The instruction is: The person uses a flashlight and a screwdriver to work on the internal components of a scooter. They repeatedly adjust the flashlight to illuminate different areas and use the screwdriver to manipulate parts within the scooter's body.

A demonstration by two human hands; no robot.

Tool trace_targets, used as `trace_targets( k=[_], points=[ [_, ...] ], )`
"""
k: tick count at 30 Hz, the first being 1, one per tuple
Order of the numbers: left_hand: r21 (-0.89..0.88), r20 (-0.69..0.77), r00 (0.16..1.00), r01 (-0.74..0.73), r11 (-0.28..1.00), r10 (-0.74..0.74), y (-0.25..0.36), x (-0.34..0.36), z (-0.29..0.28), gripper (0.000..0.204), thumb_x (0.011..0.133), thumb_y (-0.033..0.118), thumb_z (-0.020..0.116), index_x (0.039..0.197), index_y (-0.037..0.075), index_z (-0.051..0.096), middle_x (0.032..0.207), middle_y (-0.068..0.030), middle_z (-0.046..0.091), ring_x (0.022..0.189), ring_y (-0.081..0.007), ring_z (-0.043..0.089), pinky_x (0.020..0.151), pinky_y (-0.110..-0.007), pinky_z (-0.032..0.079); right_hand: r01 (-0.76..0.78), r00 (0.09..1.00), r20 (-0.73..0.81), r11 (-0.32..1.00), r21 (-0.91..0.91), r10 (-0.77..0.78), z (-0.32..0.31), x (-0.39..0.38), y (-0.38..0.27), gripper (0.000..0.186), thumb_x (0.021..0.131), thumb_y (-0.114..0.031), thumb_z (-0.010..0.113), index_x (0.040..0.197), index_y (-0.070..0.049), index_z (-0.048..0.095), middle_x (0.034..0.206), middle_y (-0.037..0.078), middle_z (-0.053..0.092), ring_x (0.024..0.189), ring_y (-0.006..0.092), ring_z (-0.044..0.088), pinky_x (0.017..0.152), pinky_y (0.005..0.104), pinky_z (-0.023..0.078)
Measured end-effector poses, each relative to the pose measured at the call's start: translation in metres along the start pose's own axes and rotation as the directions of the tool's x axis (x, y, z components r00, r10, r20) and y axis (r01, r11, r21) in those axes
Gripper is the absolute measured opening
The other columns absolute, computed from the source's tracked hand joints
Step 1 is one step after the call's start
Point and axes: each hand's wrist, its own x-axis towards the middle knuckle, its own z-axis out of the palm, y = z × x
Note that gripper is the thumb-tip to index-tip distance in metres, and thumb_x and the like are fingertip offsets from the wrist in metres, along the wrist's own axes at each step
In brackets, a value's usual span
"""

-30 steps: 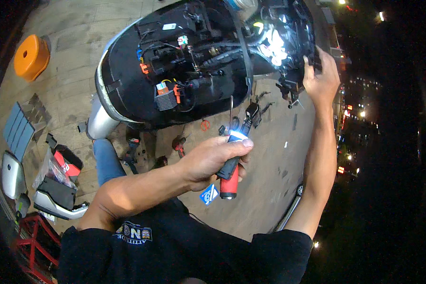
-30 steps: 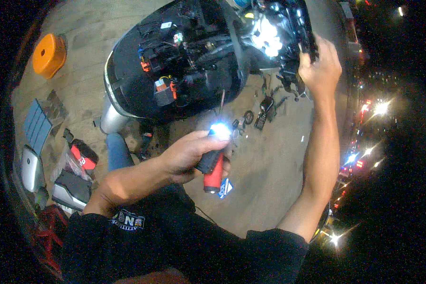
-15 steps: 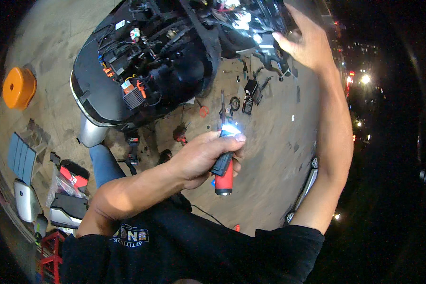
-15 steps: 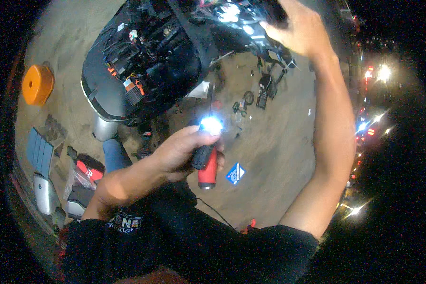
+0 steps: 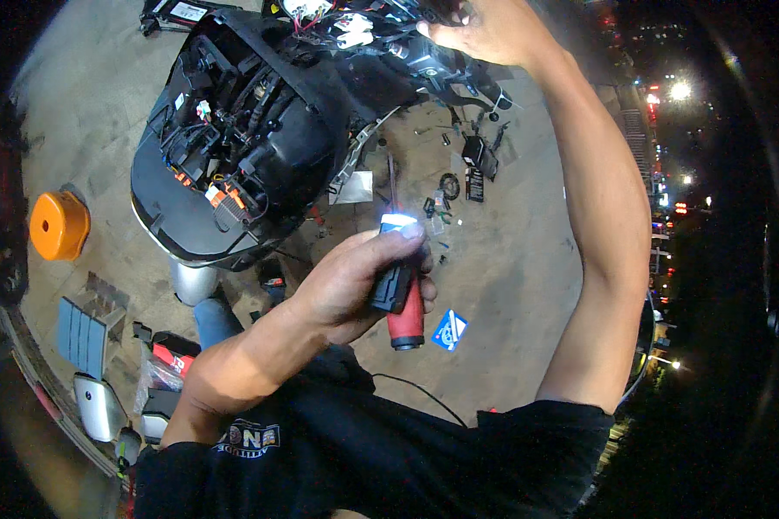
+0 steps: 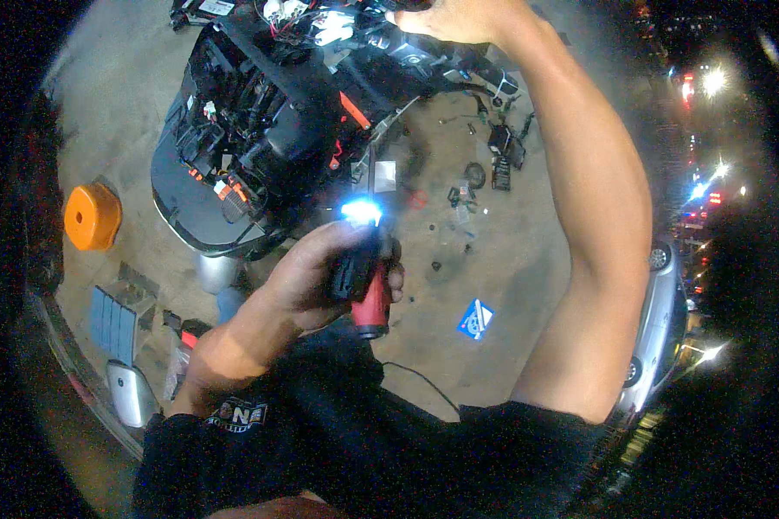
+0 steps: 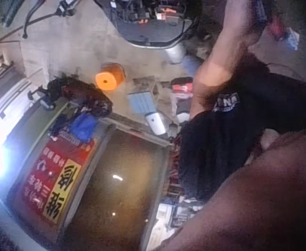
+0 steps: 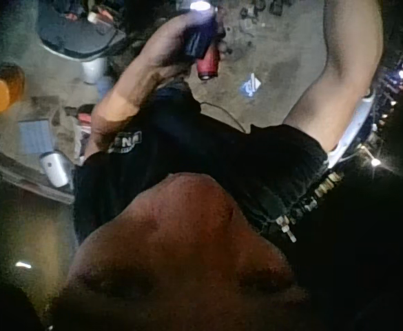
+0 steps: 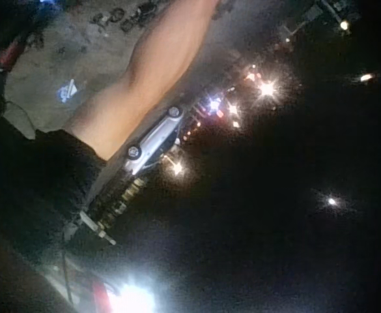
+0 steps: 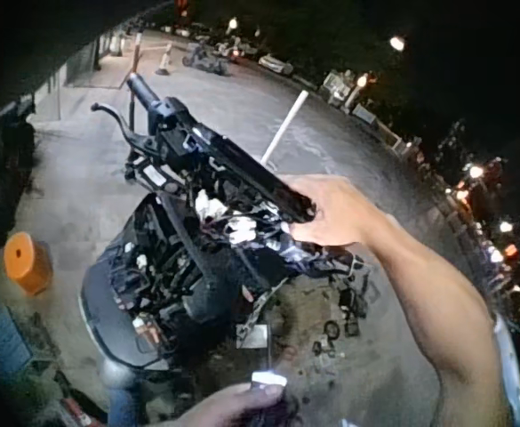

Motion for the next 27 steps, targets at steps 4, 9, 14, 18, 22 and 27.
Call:
trace_targets(
  k=[4,9,14,18,22,27],
  points=[
    [0.027,0.096,0.994,-0.063,0.998,0.06,0.008,0.005,0.015,0.029,0.091,0.03,0.06,0.1,0.003,0.056,0.09,-0.0086,0.06,0.073,-0.0207,0.065,0.069,-0.036,0.055,-0.033,0.997,0.059,0.993,-0.11,0.04,0.001,0.0,0.002,0.038,0.066,-0.028,0.072,0.093,-0.004,0.056,0.082,0.018,0.062,0.077,0.0369,0.061,0.068,0.0443,0.049],
    [0.068,0.067,0.995,-0.079,0.995,0.075,0.017,0.009,0.026,0.034,0.088,0.031,0.06,0.104,0.001,0.057,0.097,-0.0115,0.062,0.081,-0.0271,0.064,0.076,-0.042,0.053,0.006,1.0,0.004,0.998,-0.063,-0.006,0.001,0.0,0.003,0.036,0.066,-0.026,0.072,0.088,-0.004,0.054,0.08,0.017,0.061,0.076,0.0361,0.061,0.068,0.0441,0.049],
    [0.097,0.011,0.992,-0.128,0.987,0.128,0.017,0.008,0.031,0.029,0.089,0.03,0.062,0.1,0.004,0.058,0.09,-0.0076,0.062,0.075,-0.0209,0.064,0.07,-0.037,0.053,-0.08,0.997,-0.008,0.996,-0.038,0.079,0.004,-0.006,-0.004,0.044,0.069,-0.03,0.073,0.102,-0.004,0.058,0.088,0.018,0.063,0.082,0.0349,0.062,0.073,0.0423,0.05],
    [0.1,0.022,0.989,-0.148,0.984,0.146,0.017,0.015,0.033,0.029,0.089,0.031,0.062,0.099,0.004,0.058,0.089,-0.0081,0.062,0.076,-0.021,0.064,0.071,-0.036,0.053,-0.065,0.997,-0.052,0.994,-0.09,0.06,0.01,-0.017,0.001,0.063,0.07,-0.036,0.075,0.119,-0.002,0.055,0.097,0.019,0.062,0.089,0.0362,0.061,0.079,0.0417,0.05],
    [0.112,0.036,0.984,-0.177,0.978,0.174,0.017,0.023,0.039,0.03,0.09,0.033,0.06,0.098,0.004,0.058,0.089,-0.0099,0.063,0.08,-0.0228,0.063,0.076,-0.037,0.052,-0.223,0.947,-0.21,0.967,0.12,0.244,-0.01,-0.065,-0.018,0.067,0.073,-0.035,0.076,0.127,-0.004,0.051,0.112,0.014,0.061,0.085,0.0233,0.063,0.075,0.0336,0.051],
    [-0.07,-0.026,0.947,-0.32,0.945,0.319,0.009,0.039,0.05,0.03,0.091,0.034,0.058,0.096,0.004,0.059,0.091,-0.0112,0.063,0.087,-0.0235,0.063,0.082,-0.039,0.05,-0.155,0.962,-0.14,0.889,0.431,0.235,-0.006,-0.169,-0.113,0.087,0.045,-0.037,0.089,0.122,-0.009,0.06,0.116,0.012,0.058,0.101,0.025,0.058,0.08,0.0352,0.05]
  ],
)
